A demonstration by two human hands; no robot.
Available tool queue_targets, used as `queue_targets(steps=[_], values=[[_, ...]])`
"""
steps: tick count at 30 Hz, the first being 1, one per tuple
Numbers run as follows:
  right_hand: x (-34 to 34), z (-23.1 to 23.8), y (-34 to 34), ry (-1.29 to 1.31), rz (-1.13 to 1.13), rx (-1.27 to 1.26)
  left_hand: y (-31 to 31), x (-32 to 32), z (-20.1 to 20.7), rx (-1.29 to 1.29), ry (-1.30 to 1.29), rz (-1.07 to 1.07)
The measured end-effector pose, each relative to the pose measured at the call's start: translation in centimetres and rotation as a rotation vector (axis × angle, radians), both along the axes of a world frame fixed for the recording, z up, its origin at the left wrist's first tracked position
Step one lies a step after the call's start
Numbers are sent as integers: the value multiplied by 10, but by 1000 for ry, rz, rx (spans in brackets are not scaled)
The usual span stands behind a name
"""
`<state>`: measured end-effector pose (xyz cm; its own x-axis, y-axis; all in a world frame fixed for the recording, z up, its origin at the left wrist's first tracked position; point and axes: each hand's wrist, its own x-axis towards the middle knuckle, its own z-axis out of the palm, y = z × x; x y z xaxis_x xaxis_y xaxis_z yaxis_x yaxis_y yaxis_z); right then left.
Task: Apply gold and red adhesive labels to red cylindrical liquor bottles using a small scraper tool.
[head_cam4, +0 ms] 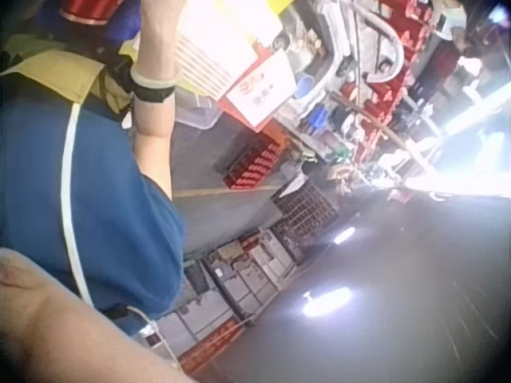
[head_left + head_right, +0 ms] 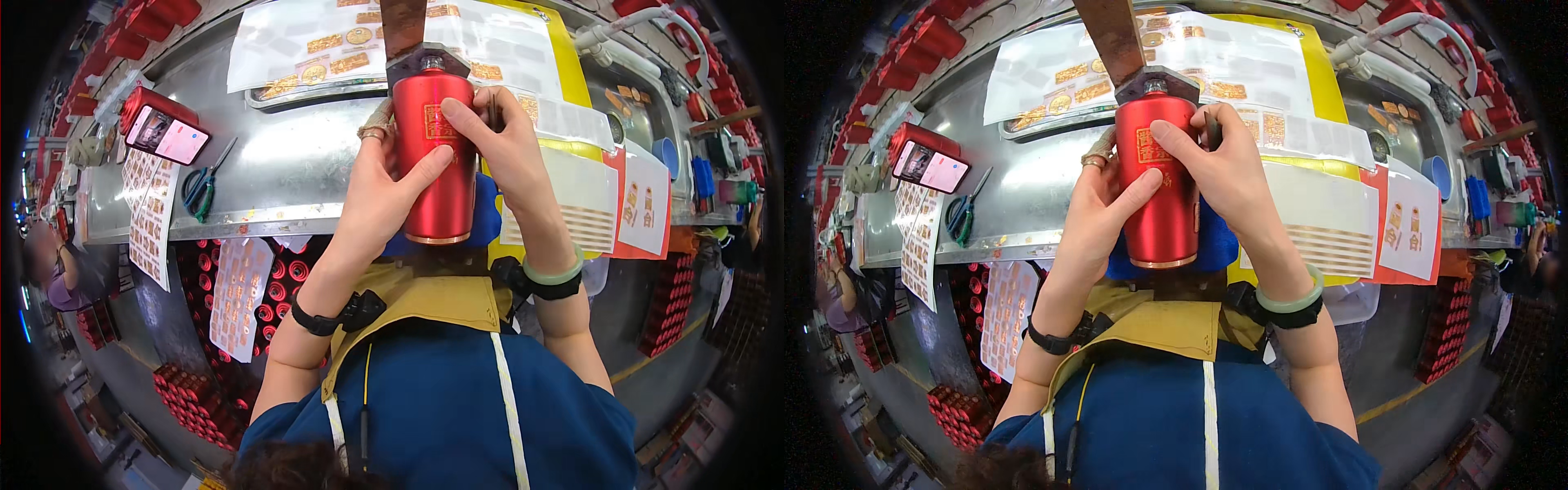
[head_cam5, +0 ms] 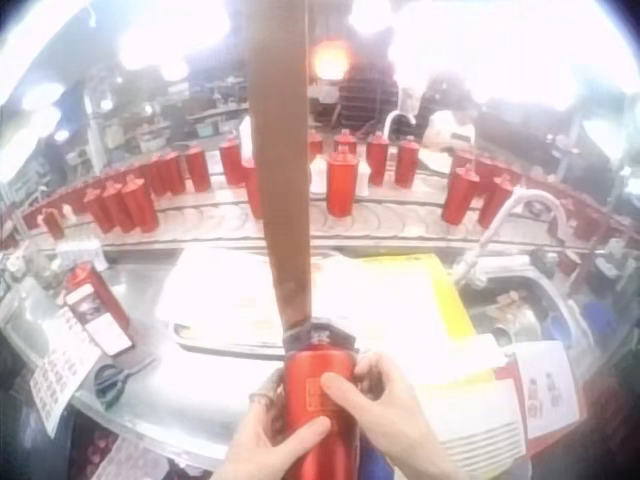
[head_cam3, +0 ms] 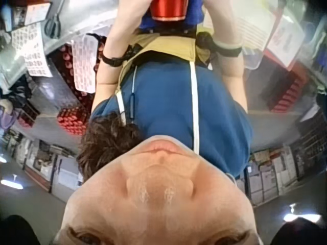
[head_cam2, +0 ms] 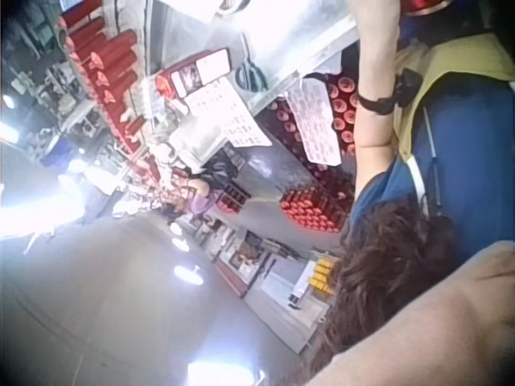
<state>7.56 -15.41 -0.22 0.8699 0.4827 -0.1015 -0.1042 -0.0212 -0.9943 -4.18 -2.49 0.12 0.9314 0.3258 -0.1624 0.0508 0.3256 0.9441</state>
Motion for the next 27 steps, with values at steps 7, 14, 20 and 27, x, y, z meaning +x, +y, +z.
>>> queue_targets(steps=[7, 14, 20, 27], values=[[0, 0, -1, -18, 7, -16, -3, 0, -1, 42, -19, 21], [0, 0, -2, -22, 11, -29, -3, 0, -2, 32, -22, 14], [-8, 21, -14, 131, 32, 61, 5, -2, 0, -168, -13, 25], [-56, 24, -40, -167, 51, -15, 7, -5, -7, -81, -30, -27]])
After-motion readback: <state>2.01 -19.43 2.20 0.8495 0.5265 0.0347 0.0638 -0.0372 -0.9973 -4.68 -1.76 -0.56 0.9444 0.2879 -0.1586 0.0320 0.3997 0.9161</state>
